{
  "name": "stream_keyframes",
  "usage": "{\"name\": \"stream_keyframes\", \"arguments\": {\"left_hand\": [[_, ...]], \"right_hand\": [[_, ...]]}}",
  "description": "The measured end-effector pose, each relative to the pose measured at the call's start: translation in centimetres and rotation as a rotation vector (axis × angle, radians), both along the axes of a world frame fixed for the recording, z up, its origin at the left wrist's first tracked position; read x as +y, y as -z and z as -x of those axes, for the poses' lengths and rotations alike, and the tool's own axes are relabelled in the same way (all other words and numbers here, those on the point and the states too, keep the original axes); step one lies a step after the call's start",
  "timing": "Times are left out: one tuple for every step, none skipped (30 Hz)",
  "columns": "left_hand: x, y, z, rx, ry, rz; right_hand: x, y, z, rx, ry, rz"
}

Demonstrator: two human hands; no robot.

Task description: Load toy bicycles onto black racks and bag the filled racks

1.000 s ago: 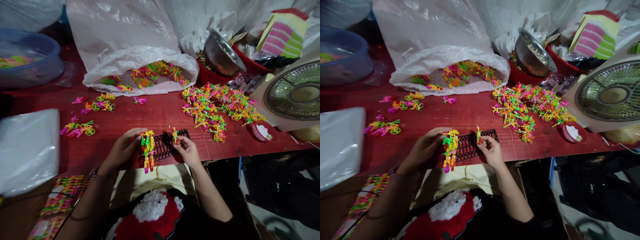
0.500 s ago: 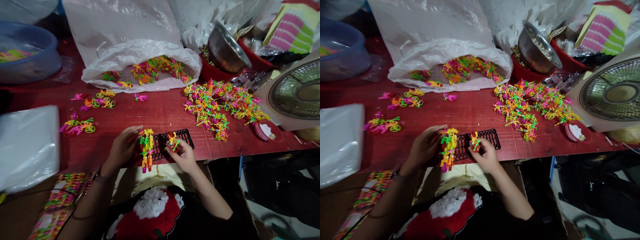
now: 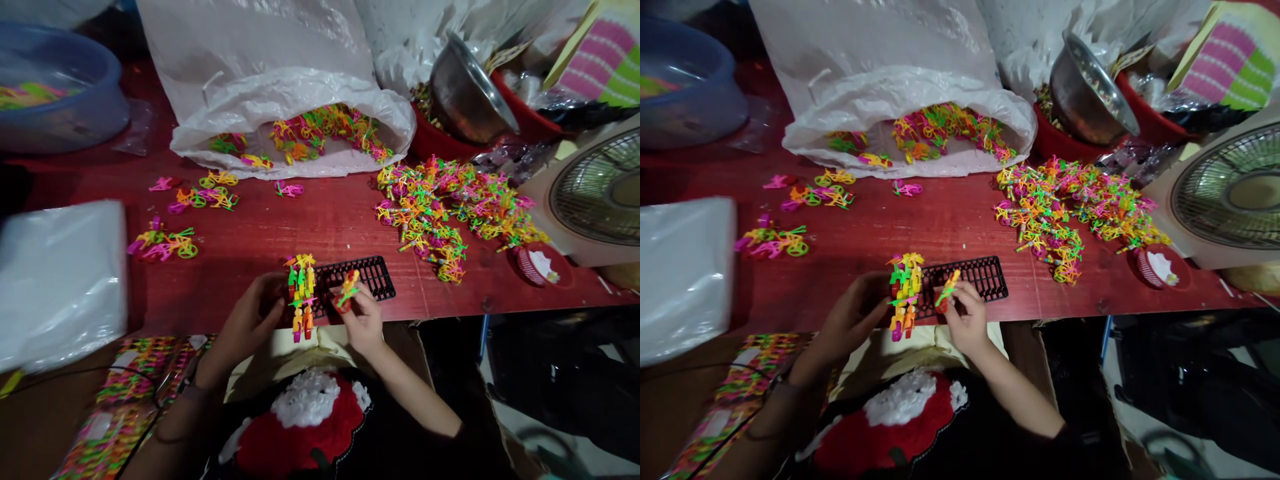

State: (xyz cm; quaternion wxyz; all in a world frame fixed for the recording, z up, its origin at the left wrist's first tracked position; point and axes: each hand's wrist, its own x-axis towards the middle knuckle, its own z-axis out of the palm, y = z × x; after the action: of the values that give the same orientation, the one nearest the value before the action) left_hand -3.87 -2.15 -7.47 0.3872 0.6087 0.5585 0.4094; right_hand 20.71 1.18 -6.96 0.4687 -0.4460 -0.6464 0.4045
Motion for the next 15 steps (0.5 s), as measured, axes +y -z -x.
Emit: {"name": "stream_keyframes", "arguments": {"left_hand": [[-0.1,0.3,0.0,0.019,0.017,-0.005],[-0.1,0.5,-0.1,0.042,0.034,-0.023],[0.0,0.5,-0.1,0.066,0.049,-0.057],[0.1,0.5,-0.1,0.097,0.068,-0.093],[0.2,0.3,-0.2,0.130,0.088,-0.123],[0.4,0.1,-0.2,0.161,0.113,-0.142],[0.5,-0.1,-0.2,0.189,0.144,-0.150],[0.6,-0.3,-0.3,0.216,0.175,-0.150],[0.7,-0.5,-0.2,0.240,0.200,-0.147],[0.7,-0.6,-0.2,0.259,0.219,-0.145],[0.7,-0.6,-0.1,0.273,0.231,-0.149],[0.7,-0.6,-0.1,0.285,0.241,-0.152],[0.7,-0.5,0.0,0.295,0.250,-0.155],[0.6,-0.4,0.1,0.304,0.262,-0.162],[0.6,-0.3,0.1,0.311,0.275,-0.170]], "right_hand": [[0.0,0.0,0.1,0.039,0.045,0.032],[0.0,0.0,0.2,0.080,0.076,0.064],[-0.1,-0.1,0.3,0.118,0.103,0.098],[-0.2,0.0,0.5,0.151,0.131,0.134],[-0.4,0.0,0.6,0.172,0.159,0.169],[-0.5,0.0,0.8,0.179,0.184,0.196],[-0.7,0.0,0.9,0.173,0.207,0.208],[-0.8,0.1,1.0,0.157,0.228,0.208],[-0.9,0.1,1.1,0.138,0.245,0.200],[-1.0,0.0,1.2,0.124,0.260,0.189],[-1.0,0.0,1.2,0.120,0.280,0.178],[-0.9,-0.1,1.3,0.124,0.305,0.173],[-0.8,-0.2,1.3,0.128,0.330,0.176],[-0.8,-0.3,1.3,0.127,0.347,0.185],[-0.7,-0.4,1.3,0.119,0.355,0.192]]}}
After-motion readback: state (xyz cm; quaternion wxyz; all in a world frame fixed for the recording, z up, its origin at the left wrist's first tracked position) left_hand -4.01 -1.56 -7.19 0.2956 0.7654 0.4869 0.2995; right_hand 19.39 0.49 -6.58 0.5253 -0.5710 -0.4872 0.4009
